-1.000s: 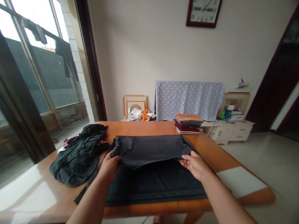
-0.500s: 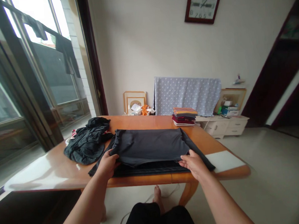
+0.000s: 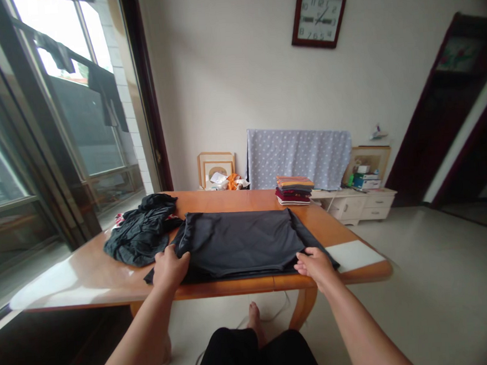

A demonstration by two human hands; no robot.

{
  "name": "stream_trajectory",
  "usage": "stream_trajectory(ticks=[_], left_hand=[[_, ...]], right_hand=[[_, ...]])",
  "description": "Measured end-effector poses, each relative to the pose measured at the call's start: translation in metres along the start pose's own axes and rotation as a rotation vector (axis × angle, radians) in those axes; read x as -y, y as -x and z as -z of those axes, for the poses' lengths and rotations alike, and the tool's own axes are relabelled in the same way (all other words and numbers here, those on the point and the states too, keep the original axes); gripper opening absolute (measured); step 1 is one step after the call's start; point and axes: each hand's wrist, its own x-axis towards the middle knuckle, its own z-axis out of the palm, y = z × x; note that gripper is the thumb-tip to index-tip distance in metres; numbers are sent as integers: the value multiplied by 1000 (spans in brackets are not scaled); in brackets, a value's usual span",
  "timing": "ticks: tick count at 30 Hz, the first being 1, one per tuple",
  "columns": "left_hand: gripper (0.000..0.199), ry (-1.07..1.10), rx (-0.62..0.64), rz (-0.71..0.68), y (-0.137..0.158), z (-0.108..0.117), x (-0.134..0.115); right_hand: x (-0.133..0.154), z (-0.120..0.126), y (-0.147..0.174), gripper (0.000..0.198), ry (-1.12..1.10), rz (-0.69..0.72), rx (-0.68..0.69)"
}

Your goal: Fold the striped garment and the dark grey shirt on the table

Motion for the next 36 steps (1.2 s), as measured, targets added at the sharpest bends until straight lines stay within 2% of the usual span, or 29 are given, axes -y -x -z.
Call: stream_trajectory(ticks=[3, 5, 7, 9, 11, 14, 16, 20, 24, 28, 33, 36], left_hand=[[62, -249, -154, -135, 7, 3, -10], [54, -296, -174, -273, 10, -1, -19], [51, -307, -124, -414, 12, -9, -25], [52, -331, -26, -512, 13, -19, -25], [57, -389, 85, -510, 12, -29, -19], [67, -477, 199, -421, 12, -41, -3], [72, -504, 226, -399, 11, -45, 5], [72, -523, 228, -392, 9, -43, 6], [64, -541, 175, -420, 5, -40, -11], [57, -515, 149, -505, 1, -42, -34], [52, -548, 240, -522, -8, -47, -52], [45, -599, 210, -541, -12, -54, -73]], right_hand=[[8, 10, -2, 38, 326, 197, -193], [16, 11, -2, 33, 514, 351, -272], [22, 6, -1, 36, 623, 497, -245], [23, -2, 1, 44, 719, 581, -133], [17, -9, 3, 51, 851, 541, -20], [2, -12, 4, 57, 1022, 356, 65], [-6, -10, 4, 59, 1082, 289, 80], [-4, -8, 0, 59, 1108, 283, 66], [15, -18, -14, 56, 1064, 375, 6], [26, -29, -30, 61, 1059, 478, 57], [8, -20, -39, 64, 1128, 333, 141], [-6, -12, -40, 65, 1097, 337, 140]])
